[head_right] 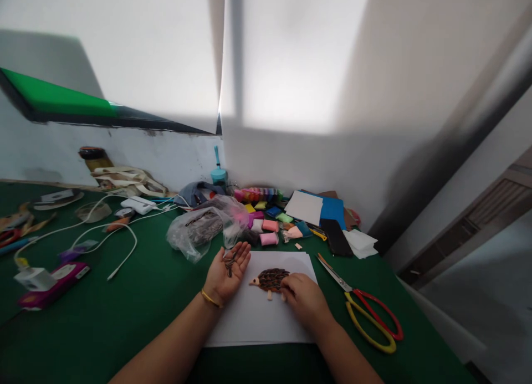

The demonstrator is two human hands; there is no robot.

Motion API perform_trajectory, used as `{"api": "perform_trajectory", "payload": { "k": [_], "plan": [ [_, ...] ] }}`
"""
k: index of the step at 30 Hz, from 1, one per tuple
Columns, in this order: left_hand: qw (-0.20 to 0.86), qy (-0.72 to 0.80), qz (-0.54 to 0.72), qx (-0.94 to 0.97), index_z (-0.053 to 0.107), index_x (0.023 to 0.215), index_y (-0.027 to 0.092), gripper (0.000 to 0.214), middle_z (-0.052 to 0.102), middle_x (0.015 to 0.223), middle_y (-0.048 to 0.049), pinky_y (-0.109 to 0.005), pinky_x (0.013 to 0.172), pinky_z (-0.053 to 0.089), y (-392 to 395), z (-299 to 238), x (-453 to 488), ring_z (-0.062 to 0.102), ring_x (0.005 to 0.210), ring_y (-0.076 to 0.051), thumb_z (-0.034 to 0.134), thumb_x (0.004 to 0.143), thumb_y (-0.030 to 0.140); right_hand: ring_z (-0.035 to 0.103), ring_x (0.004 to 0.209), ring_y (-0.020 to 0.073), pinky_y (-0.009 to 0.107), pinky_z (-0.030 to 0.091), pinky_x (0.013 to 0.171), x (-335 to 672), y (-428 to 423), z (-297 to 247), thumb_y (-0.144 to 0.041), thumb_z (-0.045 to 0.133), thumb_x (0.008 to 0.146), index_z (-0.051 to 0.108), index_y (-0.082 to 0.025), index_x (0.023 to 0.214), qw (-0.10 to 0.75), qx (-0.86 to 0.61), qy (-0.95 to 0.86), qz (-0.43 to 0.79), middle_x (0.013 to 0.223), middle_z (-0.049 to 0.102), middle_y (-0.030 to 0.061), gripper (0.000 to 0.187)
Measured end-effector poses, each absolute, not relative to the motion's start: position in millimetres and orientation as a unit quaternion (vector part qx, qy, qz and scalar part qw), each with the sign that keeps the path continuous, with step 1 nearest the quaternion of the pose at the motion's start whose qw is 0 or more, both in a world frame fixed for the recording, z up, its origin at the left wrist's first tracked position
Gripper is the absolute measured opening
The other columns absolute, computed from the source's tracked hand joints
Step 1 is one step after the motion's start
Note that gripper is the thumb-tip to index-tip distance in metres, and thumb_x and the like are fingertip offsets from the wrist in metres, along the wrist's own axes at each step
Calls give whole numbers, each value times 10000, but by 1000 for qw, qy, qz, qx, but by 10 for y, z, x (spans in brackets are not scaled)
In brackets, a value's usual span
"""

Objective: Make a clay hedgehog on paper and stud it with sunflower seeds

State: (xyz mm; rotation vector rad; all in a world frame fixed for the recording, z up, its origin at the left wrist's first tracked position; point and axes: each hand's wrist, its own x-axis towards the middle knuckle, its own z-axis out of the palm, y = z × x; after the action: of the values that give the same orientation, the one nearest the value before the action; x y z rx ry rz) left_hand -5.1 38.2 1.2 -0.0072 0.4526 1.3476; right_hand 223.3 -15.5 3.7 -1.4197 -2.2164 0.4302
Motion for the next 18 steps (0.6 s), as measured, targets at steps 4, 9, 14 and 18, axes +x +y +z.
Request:
{"api": "perform_trajectory", "payload": {
  "k": [4,9,14,18],
  "plan": [
    [758,210,617,-3,600,994,81,365,601,1132,-193,-395,854,513,375,12,-47,547,1112,-277,395,896,367,553,857,193,307,411,784,2203,-153,-6,-189,491,834,635,-199,844,226,-511,-822,112,852,639,45,144],
    [759,212,615,2,601,992,72,375,593,1142,-198,-395,870,506,370,20,-46,539,1122,-278,392,898,369,544,826,189,301,404,764,2178,-136,-50,-159,508,831,631,-194,828,208,-495,-842,56,822,627,46,128],
    [761,210,614,5,600,1002,79,372,596,1140,-196,-395,864,511,378,9,-49,545,1117,-272,394,898,372,536,791,193,307,392,731,2155,-127,-80,-122,518,811,628,-184,817,178,-489,-854,2,792,616,54,127],
    [761,212,614,0,601,1001,88,363,606,1124,-193,-399,851,518,375,13,-48,560,1099,-264,392,900,367,532,793,201,311,382,710,2137,-119,-105,-103,539,789,625,-180,814,158,-487,-859,-14,795,614,55,118]
  ]
}}
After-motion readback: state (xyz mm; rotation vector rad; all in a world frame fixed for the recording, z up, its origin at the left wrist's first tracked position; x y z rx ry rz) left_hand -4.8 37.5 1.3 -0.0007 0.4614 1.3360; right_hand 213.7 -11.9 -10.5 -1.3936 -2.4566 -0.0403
